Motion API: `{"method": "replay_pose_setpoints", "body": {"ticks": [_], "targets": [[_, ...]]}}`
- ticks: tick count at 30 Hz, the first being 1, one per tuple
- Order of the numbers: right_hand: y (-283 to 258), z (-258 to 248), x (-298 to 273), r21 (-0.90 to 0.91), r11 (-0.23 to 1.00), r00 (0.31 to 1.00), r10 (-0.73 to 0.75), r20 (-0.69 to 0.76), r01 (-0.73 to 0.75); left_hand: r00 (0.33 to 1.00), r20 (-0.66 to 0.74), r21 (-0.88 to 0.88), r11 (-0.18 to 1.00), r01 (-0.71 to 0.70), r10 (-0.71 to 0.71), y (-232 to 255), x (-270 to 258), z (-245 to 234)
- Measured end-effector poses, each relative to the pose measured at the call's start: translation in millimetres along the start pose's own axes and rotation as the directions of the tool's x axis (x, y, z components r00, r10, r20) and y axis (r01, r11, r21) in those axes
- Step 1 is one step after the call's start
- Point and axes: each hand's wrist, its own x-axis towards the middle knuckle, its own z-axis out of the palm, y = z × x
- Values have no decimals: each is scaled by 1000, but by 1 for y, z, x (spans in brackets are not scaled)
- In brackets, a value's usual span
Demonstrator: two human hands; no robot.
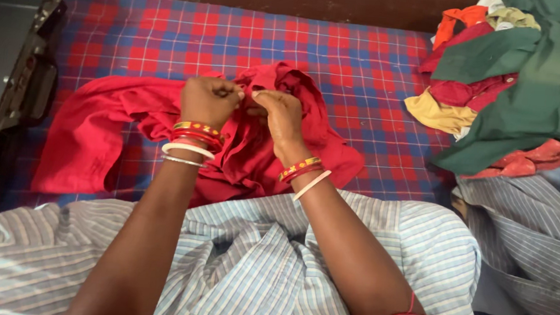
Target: The person buttons a red shirt and then folds it on a patterned surface next to a suitcase.
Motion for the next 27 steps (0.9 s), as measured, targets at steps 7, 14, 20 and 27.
{"method": "replay_pose_setpoints", "body": {"ticks": [7, 14, 20, 27], "targets": [[21, -12, 11, 62, 995, 996, 71, 58, -75, 999, 42, -273, 962, 13, -2, -31, 5, 18], [29, -15, 9, 20, 1000, 994, -23, 108, 21, 994, 18, -185, 976, 110, -108, -6, -5, 16], [8, 3, -10, -649, 719, 944, -329, -2, 249, 991, -68, 49, 992, 116, -113, 20, -10, 9], [-9, 18, -31, -754, 450, 809, -559, 181, 479, 991, -109, 82, 993, 88, -79, -6, -9, 17]]}}
